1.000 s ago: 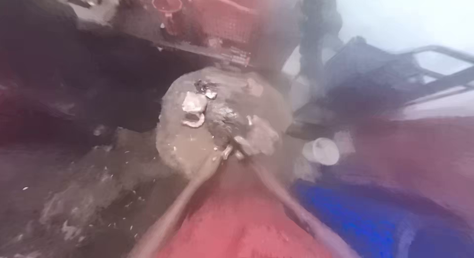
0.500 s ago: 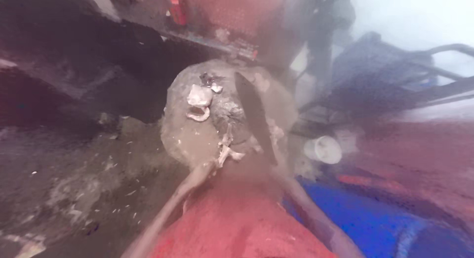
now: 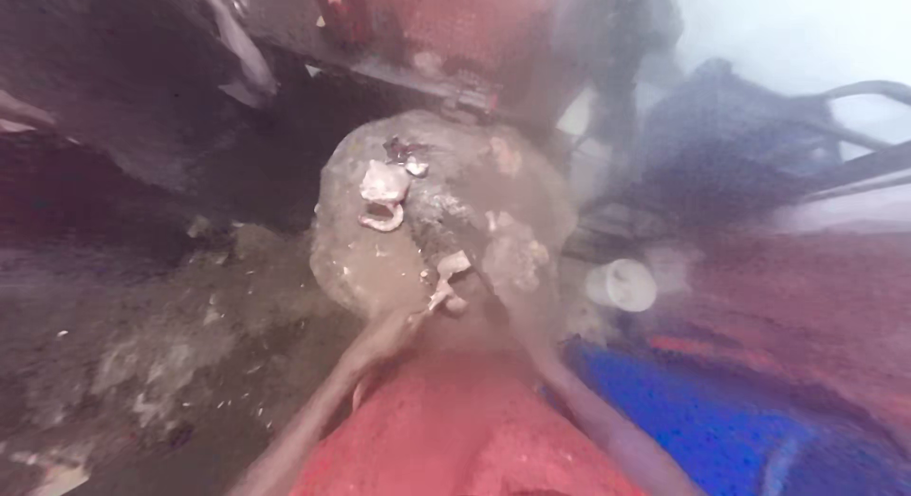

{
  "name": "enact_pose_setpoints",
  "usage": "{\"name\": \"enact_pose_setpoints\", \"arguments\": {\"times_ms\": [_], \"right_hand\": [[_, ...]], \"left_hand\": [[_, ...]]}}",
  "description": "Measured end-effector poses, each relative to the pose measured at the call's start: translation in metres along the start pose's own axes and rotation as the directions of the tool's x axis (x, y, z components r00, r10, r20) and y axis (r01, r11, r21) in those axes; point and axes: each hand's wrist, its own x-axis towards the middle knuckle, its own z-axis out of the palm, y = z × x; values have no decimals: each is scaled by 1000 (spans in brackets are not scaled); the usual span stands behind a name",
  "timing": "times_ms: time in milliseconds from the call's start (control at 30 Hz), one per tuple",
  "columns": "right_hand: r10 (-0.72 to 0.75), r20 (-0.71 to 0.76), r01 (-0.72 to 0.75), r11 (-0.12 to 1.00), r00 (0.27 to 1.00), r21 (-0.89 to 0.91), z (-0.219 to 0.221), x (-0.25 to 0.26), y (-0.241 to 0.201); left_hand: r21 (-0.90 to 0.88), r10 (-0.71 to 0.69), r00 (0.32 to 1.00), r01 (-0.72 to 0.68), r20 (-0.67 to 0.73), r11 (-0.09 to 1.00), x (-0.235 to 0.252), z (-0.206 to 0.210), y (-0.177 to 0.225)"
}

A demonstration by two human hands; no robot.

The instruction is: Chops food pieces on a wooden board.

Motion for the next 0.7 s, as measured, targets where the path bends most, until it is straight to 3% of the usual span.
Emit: {"name": "enact_pose_setpoints", "arguments": {"times_ms": [67, 133, 267, 400, 467, 533, 567, 633, 700], "right_hand": [[334, 265, -335, 941, 904, -42, 28, 5, 43], [425, 363, -457, 889, 829, 3, 44, 4, 76], [360, 312, -387, 922, 880, 28, 21, 5, 50], [81, 180, -125, 961, 980, 248, -14, 5, -15], [-38, 93, 11, 962, 995, 273, -15, 3, -30], [38, 85, -51, 985, 996, 163, 1, -1, -21], [123, 160, -139, 986, 979, 96, 12, -2, -6], [270, 392, -307, 951, 879, 33, 37, 1, 42], [325, 455, -361, 933, 829, -8, 50, -1, 72]], "left_hand": [[-50, 22, 1000, -22, 0, 998, 2, 2, -3], [-113, 19, 1000, -19, 1, 993, 1, 5, -7], [-234, -27, 1000, 30, 13, 972, 10, 13, -36], [-318, 18, 1000, -18, -3, 948, 12, 12, -41], [-352, 47, 999, -51, -22, 934, 16, 13, -44], [-358, 65, 997, -74, -38, 931, 18, 14, -47], [-354, 55, 998, -66, -44, 933, 18, 14, -48], [-355, 0, 999, -15, -41, 935, 14, 12, -49], [-378, 6, 997, -35, -77, 925, 9, 12, -54]]}}
